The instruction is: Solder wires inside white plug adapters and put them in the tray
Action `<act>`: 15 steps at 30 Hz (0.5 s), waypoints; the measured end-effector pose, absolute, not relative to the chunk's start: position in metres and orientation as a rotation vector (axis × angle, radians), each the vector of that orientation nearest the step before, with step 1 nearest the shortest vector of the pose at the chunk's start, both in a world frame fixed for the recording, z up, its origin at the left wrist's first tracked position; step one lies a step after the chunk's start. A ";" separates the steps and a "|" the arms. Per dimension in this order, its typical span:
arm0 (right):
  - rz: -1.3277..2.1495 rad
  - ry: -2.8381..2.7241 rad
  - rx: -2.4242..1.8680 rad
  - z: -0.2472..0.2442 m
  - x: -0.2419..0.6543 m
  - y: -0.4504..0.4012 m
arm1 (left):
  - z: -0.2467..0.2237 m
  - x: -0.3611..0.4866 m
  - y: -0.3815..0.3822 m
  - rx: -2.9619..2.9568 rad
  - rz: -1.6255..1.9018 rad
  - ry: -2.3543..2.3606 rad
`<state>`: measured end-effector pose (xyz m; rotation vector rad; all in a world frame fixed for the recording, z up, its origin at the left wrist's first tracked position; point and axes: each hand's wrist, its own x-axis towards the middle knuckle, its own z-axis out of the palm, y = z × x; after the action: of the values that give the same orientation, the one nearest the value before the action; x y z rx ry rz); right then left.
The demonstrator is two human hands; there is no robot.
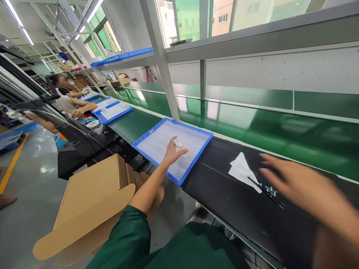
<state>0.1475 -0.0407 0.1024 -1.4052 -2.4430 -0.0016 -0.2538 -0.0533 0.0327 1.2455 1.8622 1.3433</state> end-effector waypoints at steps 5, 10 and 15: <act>0.415 -2.837 -0.800 0.065 -0.035 -0.037 | 0.040 -0.261 0.000 1.557 0.985 2.245; 0.400 -2.741 -0.866 0.024 -0.099 -0.016 | 0.051 -0.267 0.045 1.570 0.757 2.480; 0.411 -2.706 -0.897 -0.005 -0.098 -0.005 | 0.048 -0.290 0.085 1.456 0.651 2.589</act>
<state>-0.0979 -0.0050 -0.0045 -0.8969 -2.7064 0.4113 -0.2901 0.0852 0.0478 1.4561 2.5886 0.6511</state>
